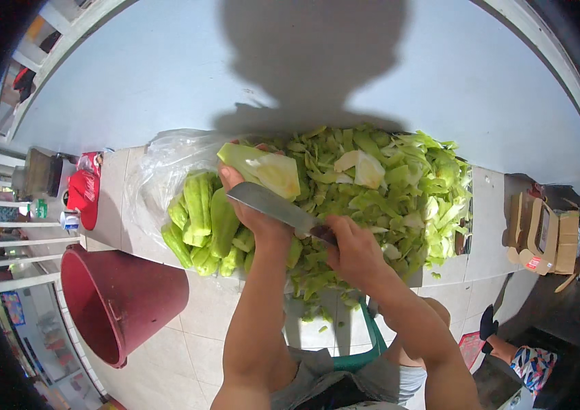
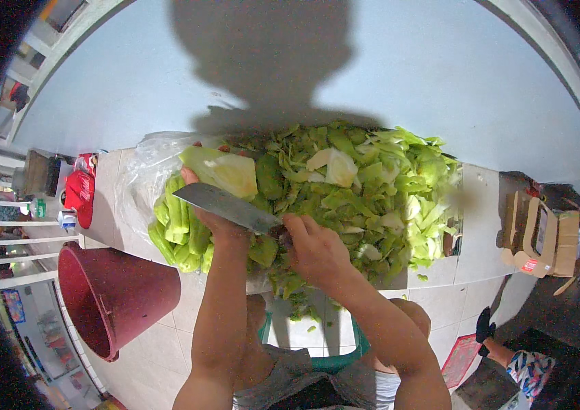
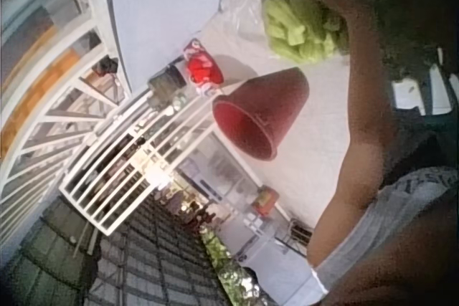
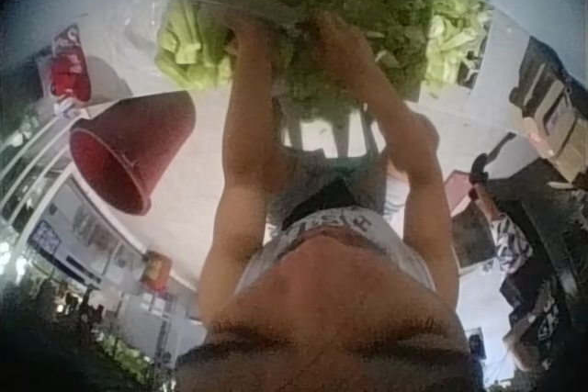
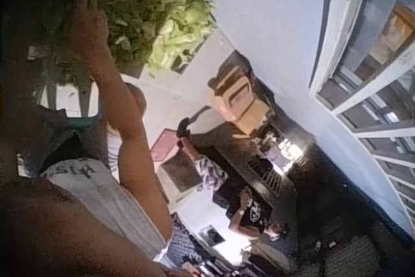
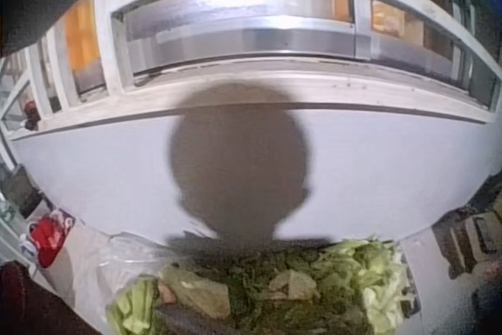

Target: The person peels and cuts chayotes using a knife, while sitting on a stool. The person uses the knife to peel the skin off a chayote, then slices it into smaller pieces and places them on the floor with other chayote pieces.

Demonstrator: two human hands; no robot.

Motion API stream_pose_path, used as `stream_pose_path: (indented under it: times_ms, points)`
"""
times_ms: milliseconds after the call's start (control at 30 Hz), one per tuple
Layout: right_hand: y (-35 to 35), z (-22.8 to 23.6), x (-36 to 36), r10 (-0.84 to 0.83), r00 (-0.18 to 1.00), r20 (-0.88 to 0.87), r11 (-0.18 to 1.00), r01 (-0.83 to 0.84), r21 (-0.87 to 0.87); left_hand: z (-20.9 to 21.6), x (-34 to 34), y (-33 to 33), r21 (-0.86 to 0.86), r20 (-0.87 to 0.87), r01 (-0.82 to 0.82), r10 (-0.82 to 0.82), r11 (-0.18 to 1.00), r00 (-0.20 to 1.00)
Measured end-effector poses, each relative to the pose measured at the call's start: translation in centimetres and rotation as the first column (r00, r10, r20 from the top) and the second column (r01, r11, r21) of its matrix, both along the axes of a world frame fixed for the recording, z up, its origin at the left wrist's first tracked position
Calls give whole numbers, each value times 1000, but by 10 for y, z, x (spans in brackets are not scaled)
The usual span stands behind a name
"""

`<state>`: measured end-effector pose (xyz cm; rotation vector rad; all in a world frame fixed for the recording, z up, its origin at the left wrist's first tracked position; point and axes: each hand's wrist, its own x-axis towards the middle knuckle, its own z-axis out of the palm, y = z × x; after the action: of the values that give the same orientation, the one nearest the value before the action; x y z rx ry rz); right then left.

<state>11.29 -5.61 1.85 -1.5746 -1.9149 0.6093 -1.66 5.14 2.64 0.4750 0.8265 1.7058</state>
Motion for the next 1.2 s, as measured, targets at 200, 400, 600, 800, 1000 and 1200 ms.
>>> stream_pose_path:
  times_ms: [200,400,600,800,1000,1200]
  points:
    - [0,0,2,22,1000,16,999,-21,-49,11,1,-2,26,-52,10,-8,1000,999]
    - [3,5,0,-36,999,-41,992,31,-124,5,5,-3,62,-112,9,-2,998,994]
    - [6,0,-1,-36,997,-70,985,24,-168,12,11,-11,108,-203,63,-40,992,978]
    - [5,6,-9,-46,992,-115,977,21,-211,6,11,-13,129,-248,50,-16,990,969]
    - [6,11,-10,-108,983,-146,978,79,-193,4,25,-18,119,-176,86,-65,989,982]
    - [7,15,-11,-132,971,-200,981,99,-168,5,30,-21,146,-274,96,-53,985,960]
